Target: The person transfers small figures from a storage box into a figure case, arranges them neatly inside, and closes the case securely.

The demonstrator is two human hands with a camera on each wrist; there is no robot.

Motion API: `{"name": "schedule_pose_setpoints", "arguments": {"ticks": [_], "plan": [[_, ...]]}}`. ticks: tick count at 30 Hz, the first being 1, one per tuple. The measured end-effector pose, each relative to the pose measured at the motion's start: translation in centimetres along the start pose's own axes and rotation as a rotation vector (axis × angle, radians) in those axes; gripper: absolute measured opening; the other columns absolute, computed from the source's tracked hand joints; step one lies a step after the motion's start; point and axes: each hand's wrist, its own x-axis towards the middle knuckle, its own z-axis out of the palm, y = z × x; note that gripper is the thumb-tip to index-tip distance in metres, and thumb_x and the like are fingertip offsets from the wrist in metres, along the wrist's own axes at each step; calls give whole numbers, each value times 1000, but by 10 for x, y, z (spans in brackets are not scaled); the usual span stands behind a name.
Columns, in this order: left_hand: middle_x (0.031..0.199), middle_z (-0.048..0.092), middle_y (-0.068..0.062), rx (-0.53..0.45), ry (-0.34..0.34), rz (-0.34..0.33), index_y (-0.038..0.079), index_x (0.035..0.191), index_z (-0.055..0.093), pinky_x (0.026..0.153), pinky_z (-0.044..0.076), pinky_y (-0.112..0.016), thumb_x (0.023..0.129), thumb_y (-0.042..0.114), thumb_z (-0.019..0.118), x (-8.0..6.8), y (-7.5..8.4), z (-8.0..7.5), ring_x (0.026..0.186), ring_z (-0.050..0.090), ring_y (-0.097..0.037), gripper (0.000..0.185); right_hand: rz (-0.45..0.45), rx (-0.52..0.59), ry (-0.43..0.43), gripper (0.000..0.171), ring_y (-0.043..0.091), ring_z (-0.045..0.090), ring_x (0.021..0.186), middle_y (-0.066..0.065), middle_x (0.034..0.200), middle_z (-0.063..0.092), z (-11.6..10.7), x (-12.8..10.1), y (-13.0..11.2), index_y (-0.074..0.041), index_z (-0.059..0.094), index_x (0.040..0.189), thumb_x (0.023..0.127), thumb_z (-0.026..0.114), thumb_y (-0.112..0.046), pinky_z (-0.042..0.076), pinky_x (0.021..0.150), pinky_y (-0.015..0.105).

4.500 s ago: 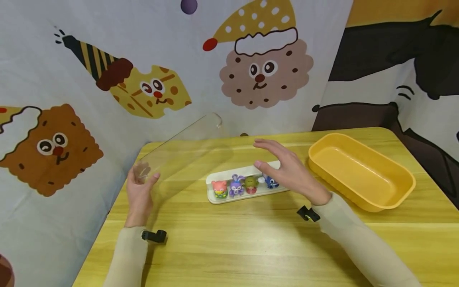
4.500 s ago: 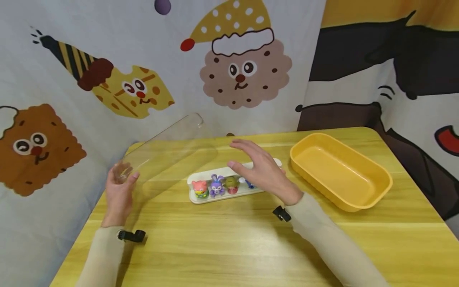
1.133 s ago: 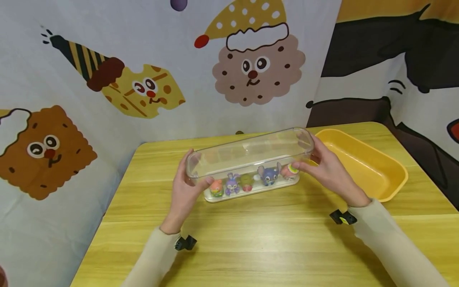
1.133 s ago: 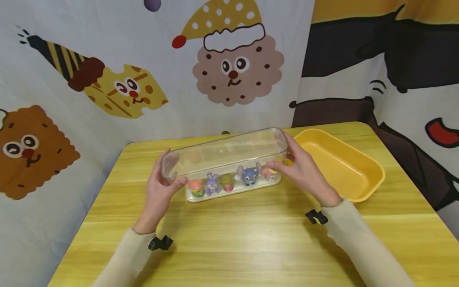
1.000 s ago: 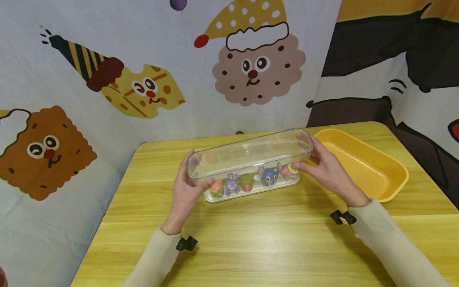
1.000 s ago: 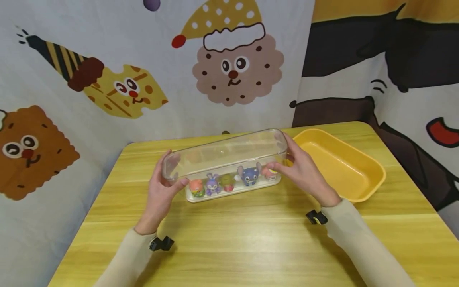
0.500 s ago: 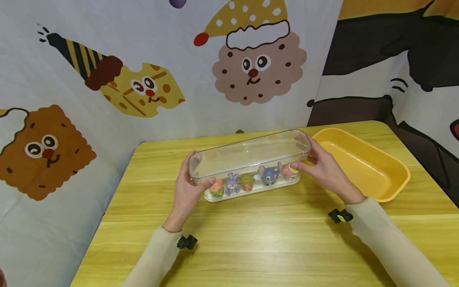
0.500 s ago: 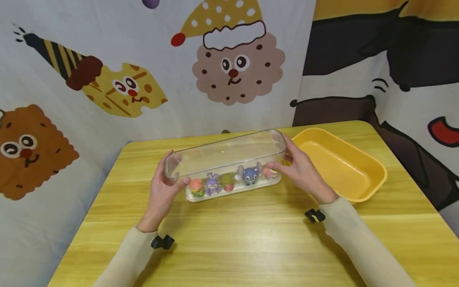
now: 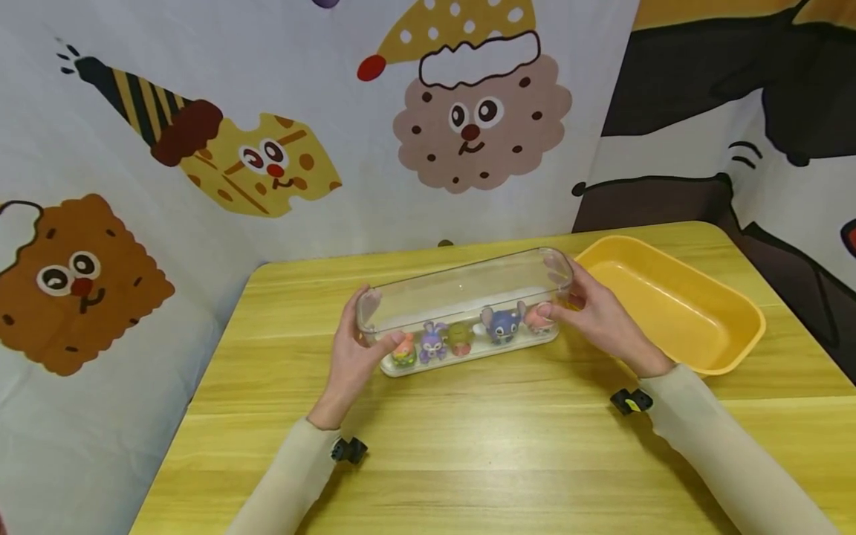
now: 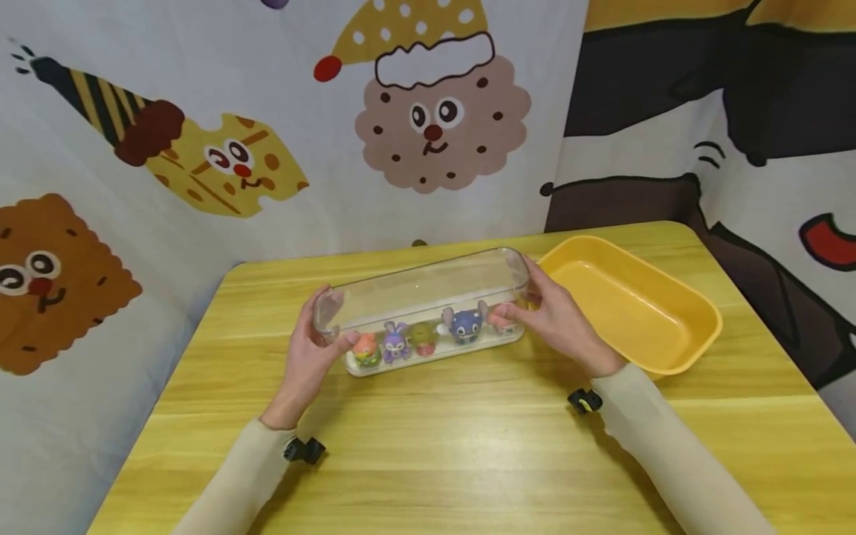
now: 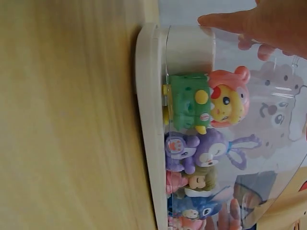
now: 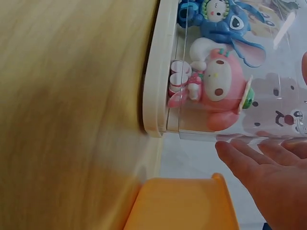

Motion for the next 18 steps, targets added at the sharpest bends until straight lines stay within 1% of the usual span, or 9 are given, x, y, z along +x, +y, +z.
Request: {"name": "schedule_pose_setpoints", "arguments": {"ticks": [3,6,11,14,18], "plan": [[157,39,-9,4,-4,-5,17,162,31,118,37,-53,87,10,80,0,-3,0,145,37,-26,90,8,12,-8,92,44,53,133,18,161,41,1,0,3,-32,22,167,95,79,-27,42,111,63],[157,39,-9,1,-8,-3,16,162,31,117,38,-55,88,10,79,0,-5,-1,146,36,-27,89,9,16,-14,93,44,52,135,20,160,42,1,1,4,-26,22,167,94,80,-26,42,111,62],[157,39,-10,-2,-16,-9,13,162,31,120,34,-56,89,9,79,1,-7,-1,148,35,-28,88,9,14,-24,93,46,50,135,24,158,43,2,2,7,-19,22,167,94,80,-25,41,110,63],[157,39,-10,19,-25,-28,13,162,31,120,34,-56,88,9,80,2,-6,-2,147,36,-29,89,15,15,-31,93,47,50,135,24,159,42,3,2,8,-18,22,167,94,79,-25,42,110,63],[157,38,-12,57,-52,-61,13,162,30,119,36,-56,88,10,81,6,-6,-5,147,36,-31,91,30,8,-43,92,47,51,134,23,159,41,3,3,10,-22,21,167,95,79,-28,42,110,63]]}}
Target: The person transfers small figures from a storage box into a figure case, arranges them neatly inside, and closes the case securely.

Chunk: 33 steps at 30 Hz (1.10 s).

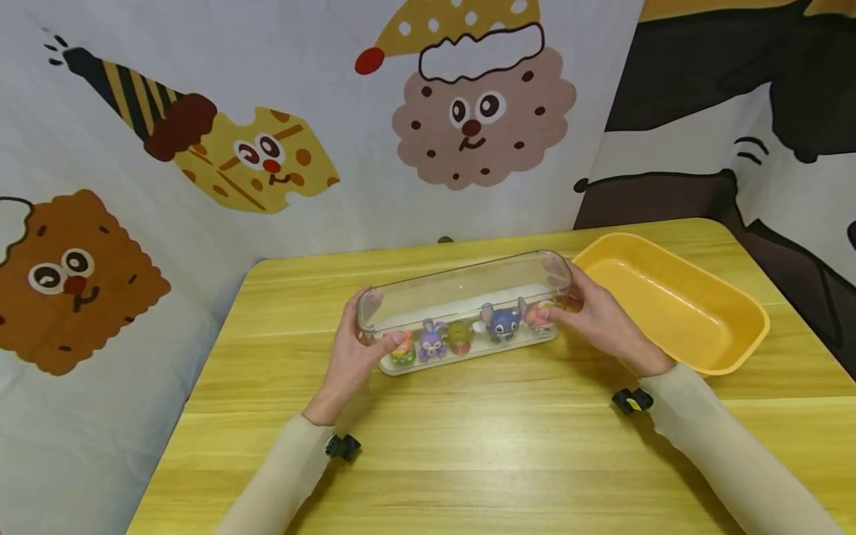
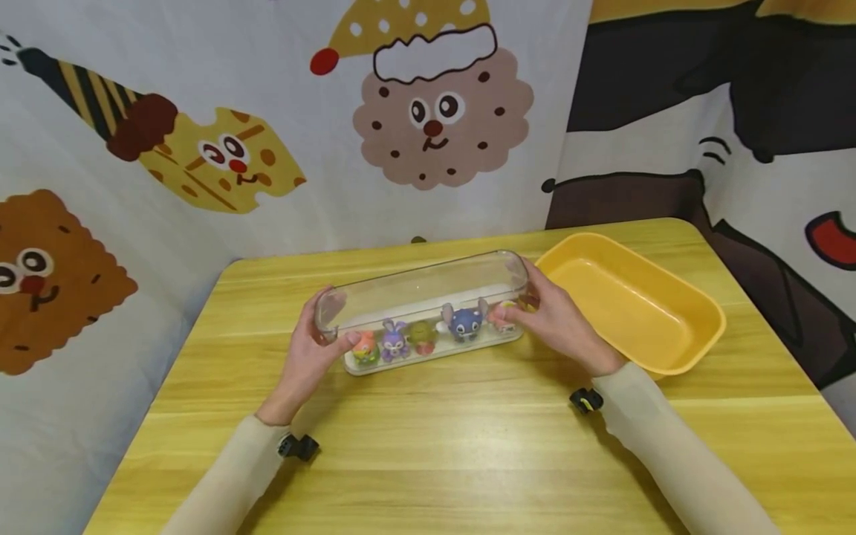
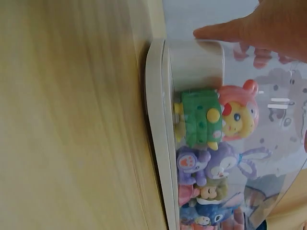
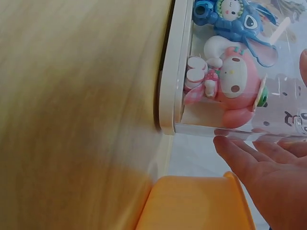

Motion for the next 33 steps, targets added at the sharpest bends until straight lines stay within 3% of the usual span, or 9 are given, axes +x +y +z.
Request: {"name": "schedule_pose_setpoints", "arguments": {"ticks": [10,22,33], "plan": [[162,34,-12,112,-97,-27,17,163,23,121,28,-61,93,19,81,2,-3,-10,150,31,-34,91,19,18,-25,93,47,46,139,23,159,40,-2,1,1,-15,21,167,95,79,-27,40,112,63],[163,35,-12,198,-102,22,18,165,20,118,29,-66,94,25,79,6,-9,-10,150,33,-35,93,36,54,-42,92,44,40,144,21,159,41,-2,5,4,-19,20,167,96,78,-26,35,116,63],[163,40,-4,251,-127,-8,23,165,22,121,31,-58,95,31,78,7,-11,-14,147,39,-31,89,35,52,-67,92,47,35,147,22,161,37,-2,6,5,-18,18,167,97,77,-29,31,117,66]]}}
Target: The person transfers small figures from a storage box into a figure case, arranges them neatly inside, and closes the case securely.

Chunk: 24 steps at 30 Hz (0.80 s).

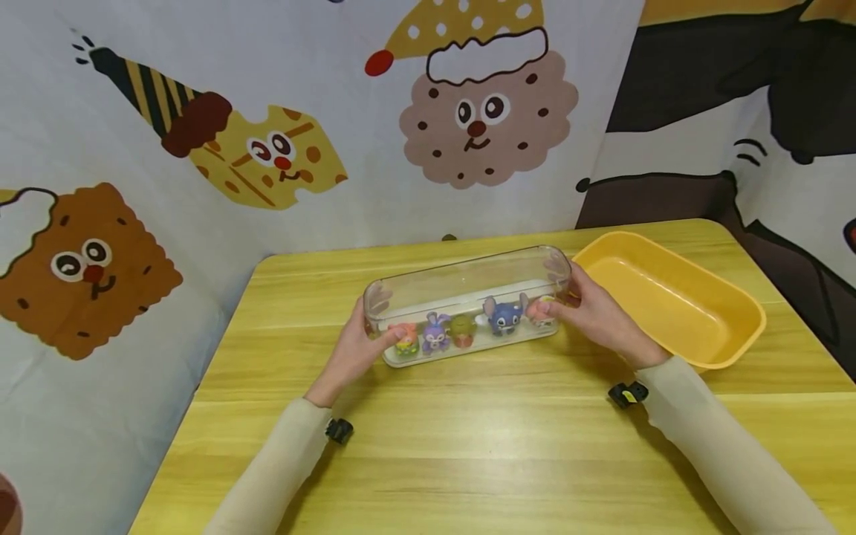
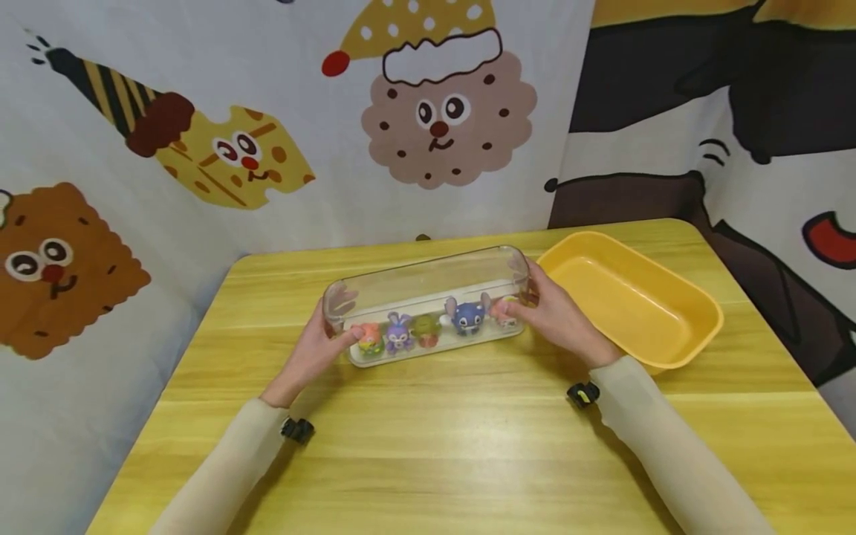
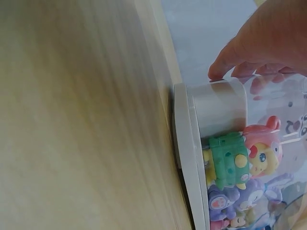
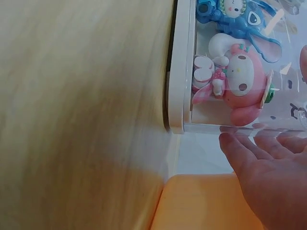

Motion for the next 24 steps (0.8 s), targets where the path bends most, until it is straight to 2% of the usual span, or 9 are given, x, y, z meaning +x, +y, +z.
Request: {"name": "schedule_pose_setpoints", "arguments": {"ticks": [6,10,12,15,18,20,24], "plan": [[164,38,-6,11,-13,-21,23,165,22,121,31,-58,95,35,77,-1,3,-2,149,37,-33,90,6,-25,-5,92,48,38,145,24,160,39,0,0,-3,-14,18,167,97,76,-30,32,116,67],[169,26,-13,12,-33,-44,21,167,15,120,29,-62,95,38,77,-7,6,-5,151,29,-42,97,9,-75,-1,94,47,41,144,22,159,41,-1,-3,-8,-15,18,167,96,76,-36,34,116,65],[170,21,-14,11,-40,-38,22,168,11,119,28,-64,95,36,77,-10,6,-6,152,26,-44,100,2,-107,9,95,47,40,144,22,162,38,-2,-6,-12,-15,17,167,97,75,-38,35,116,65],[173,11,-9,50,-35,-31,25,168,4,121,22,-64,96,35,76,-15,8,-8,155,19,-41,103,-20,-176,47,93,49,38,145,22,166,30,-7,-14,-19,-13,16,167,98,74,-37,36,115,65],[173,7,-6,132,-13,-18,26,168,2,122,16,-67,97,36,74,-20,11,-13,156,13,-40,102,-41,-258,89,89,53,38,143,23,167,26,-13,-25,-26,-12,19,167,100,72,-36,36,113,68],[174,5,-7,194,3,7,24,168,1,122,15,-68,98,39,71,-22,13,-16,157,11,-40,100,-45,-313,117,87,53,36,144,21,168,26,-18,-32,-29,-13,20,167,101,70,-38,33,114,70],[173,5,-12,333,36,138,12,168,5,124,12,-65,103,60,53,-26,13,-21,157,9,-41,94,-67,-413,167,84,46,26,152,18,169,24,-29,-47,-29,-12,22,166,102,67,-40,23,122,64]]}}
